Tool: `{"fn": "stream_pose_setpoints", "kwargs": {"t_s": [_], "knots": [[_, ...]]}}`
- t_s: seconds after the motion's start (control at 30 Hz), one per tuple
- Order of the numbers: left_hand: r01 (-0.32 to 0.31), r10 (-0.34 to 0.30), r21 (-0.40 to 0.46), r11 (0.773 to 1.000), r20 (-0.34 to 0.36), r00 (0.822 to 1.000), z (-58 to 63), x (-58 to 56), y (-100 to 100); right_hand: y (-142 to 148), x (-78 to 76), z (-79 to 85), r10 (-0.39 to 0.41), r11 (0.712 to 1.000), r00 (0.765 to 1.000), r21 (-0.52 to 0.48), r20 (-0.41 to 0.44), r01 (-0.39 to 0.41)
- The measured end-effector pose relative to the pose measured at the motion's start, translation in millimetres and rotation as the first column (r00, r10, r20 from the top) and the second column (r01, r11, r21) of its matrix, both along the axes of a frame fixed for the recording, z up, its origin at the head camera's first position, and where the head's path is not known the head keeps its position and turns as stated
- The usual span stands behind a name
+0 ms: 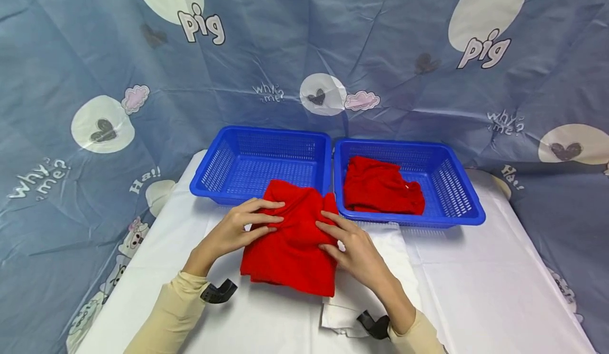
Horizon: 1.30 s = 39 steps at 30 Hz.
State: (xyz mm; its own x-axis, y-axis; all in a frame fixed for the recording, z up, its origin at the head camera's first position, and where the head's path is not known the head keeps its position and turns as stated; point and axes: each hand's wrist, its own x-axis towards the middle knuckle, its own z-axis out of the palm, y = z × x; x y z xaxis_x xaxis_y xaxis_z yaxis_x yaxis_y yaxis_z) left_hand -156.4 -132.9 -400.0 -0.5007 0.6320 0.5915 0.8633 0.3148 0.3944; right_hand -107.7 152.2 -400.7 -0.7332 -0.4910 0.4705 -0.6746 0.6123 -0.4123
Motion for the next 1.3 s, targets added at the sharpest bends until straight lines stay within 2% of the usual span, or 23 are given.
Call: {"fn": "stream_pose_setpoints", "kwargs": {"t_s": [0.2, 0.47, 0.8, 1.03, 1.3], "knots": [[0.007, -0.008, -0.044, 0.999, -0.018, 1.0, 12.0, -14.7, 12, 11, -8.2, 8.4, -0.059, 0.998, 0.998, 0.023, 0.02, 0.058], [0.024, -0.025, -0.058, 0.998, -0.026, 0.999, 17.1, -38.0, 29, 26, -25.7, 11.1, -0.089, 0.996, 0.996, -0.003, 0.031, 0.089], [0.013, -0.016, -0.072, 0.997, -0.032, 0.999, 9.1, -58.7, 52, 45, -44.2, 6.4, -0.095, 0.995, 0.995, -0.031, 0.039, 0.096], [-0.016, 0.014, -0.067, 0.998, -0.034, 0.999, 2.3, -63.4, 70, 60, -50.7, 2.9, -0.105, 0.994, 0.994, -0.003, 0.02, 0.105], [-0.04, 0.038, -0.067, 0.997, -0.038, 0.999, 3.7, -78.8, 87, 73, -61.7, 8.7, -0.118, 0.993, 0.992, -0.015, 0.037, 0.119]]}}
